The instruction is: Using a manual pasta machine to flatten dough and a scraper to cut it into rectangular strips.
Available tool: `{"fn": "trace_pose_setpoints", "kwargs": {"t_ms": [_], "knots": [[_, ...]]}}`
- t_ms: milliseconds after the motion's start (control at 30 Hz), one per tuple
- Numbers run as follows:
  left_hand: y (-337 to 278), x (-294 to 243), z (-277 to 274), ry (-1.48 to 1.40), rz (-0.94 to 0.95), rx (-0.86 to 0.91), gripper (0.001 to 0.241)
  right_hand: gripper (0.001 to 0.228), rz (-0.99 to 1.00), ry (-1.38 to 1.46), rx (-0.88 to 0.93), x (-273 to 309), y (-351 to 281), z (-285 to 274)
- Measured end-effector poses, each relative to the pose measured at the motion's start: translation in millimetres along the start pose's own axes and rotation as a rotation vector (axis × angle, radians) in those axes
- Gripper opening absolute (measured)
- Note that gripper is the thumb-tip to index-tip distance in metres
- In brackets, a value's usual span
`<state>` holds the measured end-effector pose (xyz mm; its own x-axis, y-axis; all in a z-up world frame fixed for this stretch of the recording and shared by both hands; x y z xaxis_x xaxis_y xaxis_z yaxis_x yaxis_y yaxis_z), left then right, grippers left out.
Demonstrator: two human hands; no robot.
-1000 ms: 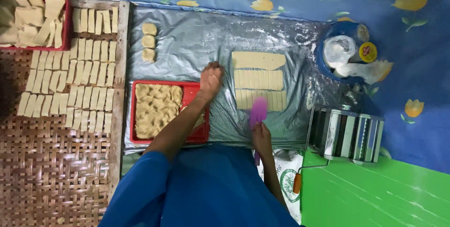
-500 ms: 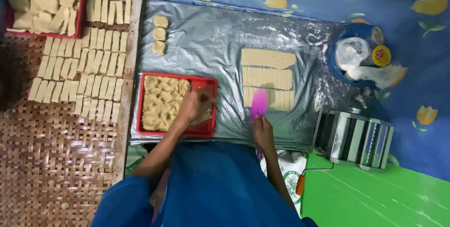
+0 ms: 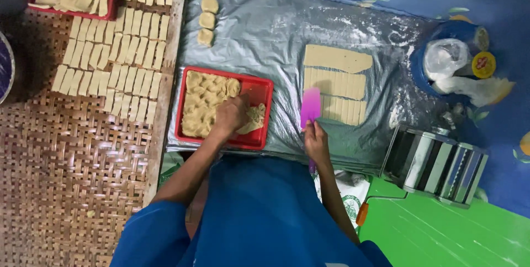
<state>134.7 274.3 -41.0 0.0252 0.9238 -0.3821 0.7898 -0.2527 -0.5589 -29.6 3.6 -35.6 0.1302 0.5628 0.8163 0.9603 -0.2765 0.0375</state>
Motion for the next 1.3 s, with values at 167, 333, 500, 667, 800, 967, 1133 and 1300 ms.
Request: {"fn": "trace_pose_setpoints", "kwargs": {"t_ms": [167, 333, 500, 667, 800, 967, 1133, 1300], "knots": [[29.9, 11.0, 39.8, 0.081, 0.079, -0.136, 0.026, 0.027, 0.112, -0.006, -0.01, 18.1, 10.9, -5.5], [45.8, 12.4, 70.4, 0.168, 0.268, -0.302, 0.02, 0.026, 0.09, -0.089, -0.039, 14.7, 40.2, -11.3], [16.7, -19.8, 63.1, 0.887, 0.262, -0.838, 0.018, 0.031, 0.324, -0.263, 0.039, 43.2, 95.8, -21.1], [31.8, -12.1, 28.6, 0.173, 0.177, -0.112, 0.037, 0.04, 0.486, -0.396, 0.168, 17.3, 126.9, -10.9], [21.1, -39.5, -28.9, 0.049, 0.1, 0.202, 0.042, 0.043, 0.496, -0.426, 0.22, 37.9, 150.3, -13.9], [32.9, -103.2, -52.9, -0.223, 0.358, -0.02, 0.029, 0.044, 0.504, -0.477, 0.26, 13.0, 166.5, -5.7], [92.4, -147.8, -10.9, -0.339, 0.47, -0.214, 0.029, 0.045, 0.505, -0.483, 0.265, 28.4, 171.3, -7.9], [103.3, -182.7, -5.7, -0.124, 0.551, -0.392, 0.041, 0.043, 0.48, -0.477, 0.283, 24.1, 174.6, -5.3]]}}
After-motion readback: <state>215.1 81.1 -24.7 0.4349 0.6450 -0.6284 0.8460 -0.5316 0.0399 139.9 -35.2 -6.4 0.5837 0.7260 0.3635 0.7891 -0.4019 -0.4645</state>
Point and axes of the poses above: each hand's wrist, its own y-axis towards the middle knuckle, its own z-axis out of the palm, x = y × z, the point moved 10 cm from there along y, towards the middle knuckle, and after that the axes turned 3 degrees about -z, right-handed, at the moved point
